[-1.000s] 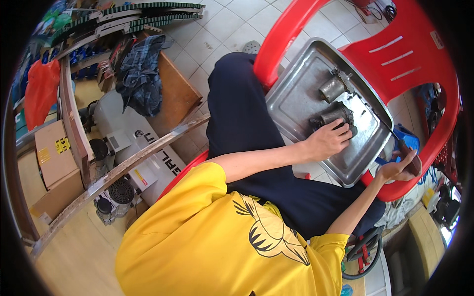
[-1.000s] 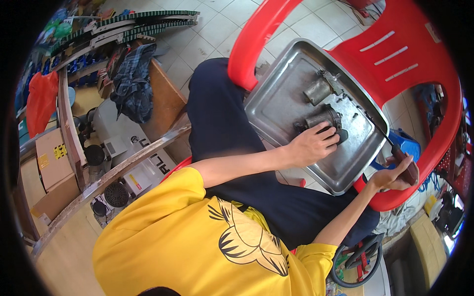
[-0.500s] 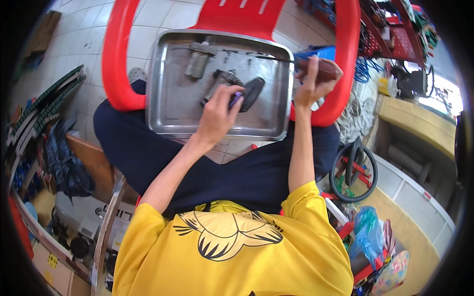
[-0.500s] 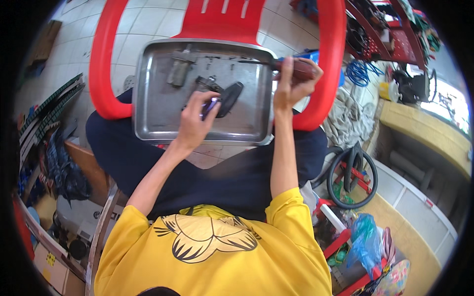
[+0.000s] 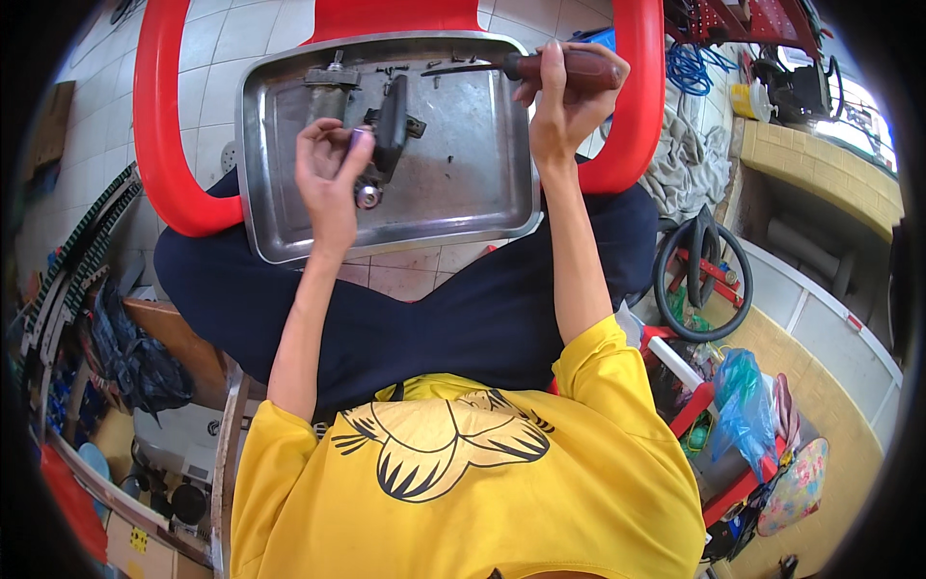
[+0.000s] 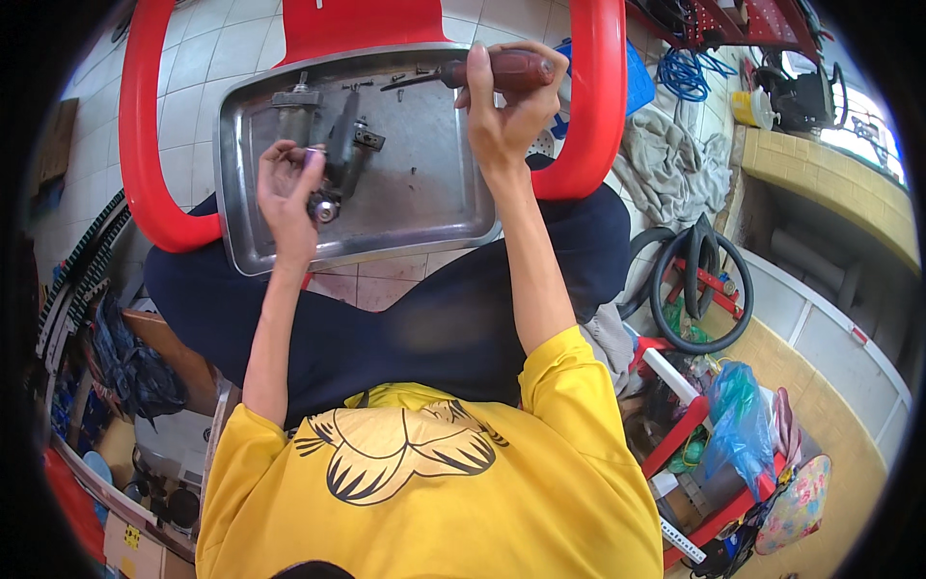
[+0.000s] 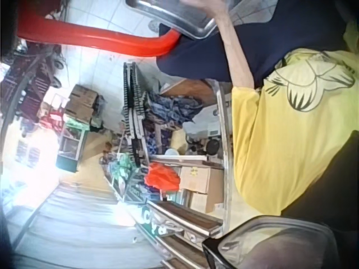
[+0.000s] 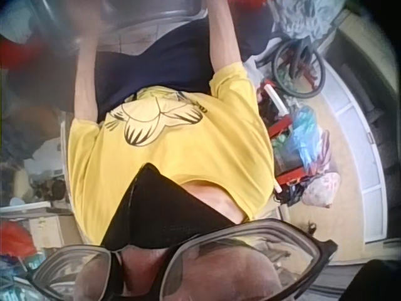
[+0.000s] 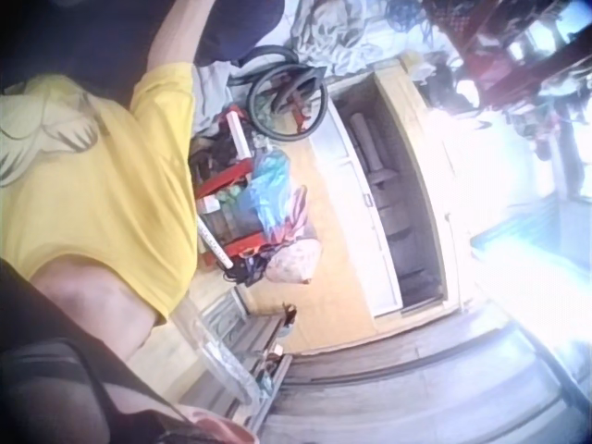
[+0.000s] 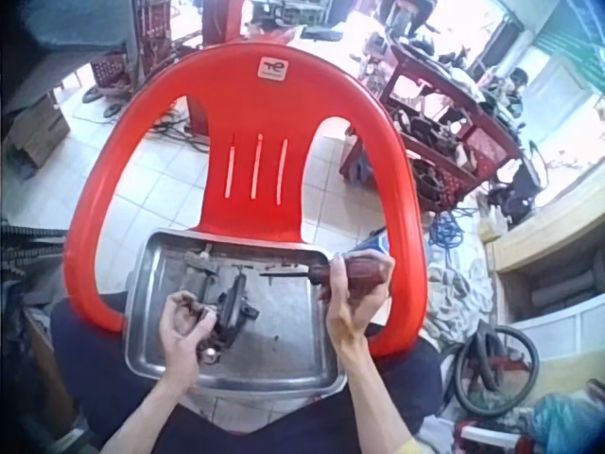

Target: The person disassembles a motorcycle mirror and other mechanical components using a screwdriver, removing small screws and separating the mirror housing from the bracket on a metal tray.

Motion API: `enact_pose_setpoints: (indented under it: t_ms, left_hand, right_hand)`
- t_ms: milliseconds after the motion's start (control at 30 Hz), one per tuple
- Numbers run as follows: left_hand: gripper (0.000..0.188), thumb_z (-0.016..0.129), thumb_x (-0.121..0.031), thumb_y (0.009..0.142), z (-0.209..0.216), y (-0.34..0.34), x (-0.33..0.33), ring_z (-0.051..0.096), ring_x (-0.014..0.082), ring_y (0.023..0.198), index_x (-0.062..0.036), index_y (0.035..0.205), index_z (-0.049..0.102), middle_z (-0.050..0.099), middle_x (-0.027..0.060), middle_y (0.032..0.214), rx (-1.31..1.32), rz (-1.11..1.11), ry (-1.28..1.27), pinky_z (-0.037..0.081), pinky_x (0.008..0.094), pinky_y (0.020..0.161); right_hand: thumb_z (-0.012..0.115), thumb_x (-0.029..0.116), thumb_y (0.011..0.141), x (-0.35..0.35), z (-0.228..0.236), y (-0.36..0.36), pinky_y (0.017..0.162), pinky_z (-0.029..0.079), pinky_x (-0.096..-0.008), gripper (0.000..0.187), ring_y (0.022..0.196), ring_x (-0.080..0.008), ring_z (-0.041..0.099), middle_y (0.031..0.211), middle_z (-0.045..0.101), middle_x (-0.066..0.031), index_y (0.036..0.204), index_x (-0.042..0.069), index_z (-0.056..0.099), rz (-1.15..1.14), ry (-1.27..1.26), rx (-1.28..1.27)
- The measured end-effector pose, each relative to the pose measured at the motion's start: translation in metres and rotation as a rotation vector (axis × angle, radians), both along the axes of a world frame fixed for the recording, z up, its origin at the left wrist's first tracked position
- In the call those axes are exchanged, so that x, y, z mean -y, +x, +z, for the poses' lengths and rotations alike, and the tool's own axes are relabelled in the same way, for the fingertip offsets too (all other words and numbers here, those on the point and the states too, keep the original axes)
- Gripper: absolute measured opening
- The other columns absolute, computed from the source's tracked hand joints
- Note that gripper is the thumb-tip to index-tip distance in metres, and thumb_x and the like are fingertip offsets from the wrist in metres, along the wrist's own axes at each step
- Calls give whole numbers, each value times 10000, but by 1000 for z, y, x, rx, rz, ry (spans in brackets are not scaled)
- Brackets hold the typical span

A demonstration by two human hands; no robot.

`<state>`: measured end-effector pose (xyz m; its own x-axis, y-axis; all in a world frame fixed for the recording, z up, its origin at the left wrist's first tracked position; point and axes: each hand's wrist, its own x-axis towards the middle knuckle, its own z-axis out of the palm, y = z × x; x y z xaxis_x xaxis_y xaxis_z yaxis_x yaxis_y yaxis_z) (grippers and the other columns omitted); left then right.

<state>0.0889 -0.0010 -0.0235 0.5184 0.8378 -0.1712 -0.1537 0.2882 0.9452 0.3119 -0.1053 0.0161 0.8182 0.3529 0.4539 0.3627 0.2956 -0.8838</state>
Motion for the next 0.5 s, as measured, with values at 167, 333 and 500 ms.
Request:
enact_pose_setpoints:
  t_ms: [167, 333, 500]
  left_hand:
    - [361, 682, -33, 995, -3, -6, -24, 517, 63, 727, -9, 1302, 495, 686, 78, 1037, 87, 39, -285, 472, 224, 704]
    - [287, 648, -36, 1018, 2, -7, -27, 453, 57, 653, -5, 1274, 524, 606, 29, 893, 148, 8, -367, 427, 212, 641]
    - [231, 561, -12, 1057, -1, -26, -39, 361, 34, 572, 32, 1282, 587, 600, 34, 883, 370, -67, -562, 347, 169, 500]
  right_hand:
    - [693, 75, 994, 3, 1, 5, 453, 525, -256, 322, 591, -166, 689, 886, 694, -141, 1186, 22, 440, -14, -52, 35]
    - [743, 76, 965, 4, 1, 7, 465, 541, -258, 360, 583, -150, 686, 844, 690, -115, 1168, -5, 458, -21, -6, 23]
    - [691, 50, 993, 1, 1, -1, 450, 447, -216, 247, 506, -74, 547, 760, 612, -34, 1127, 53, 484, -116, -43, -96]
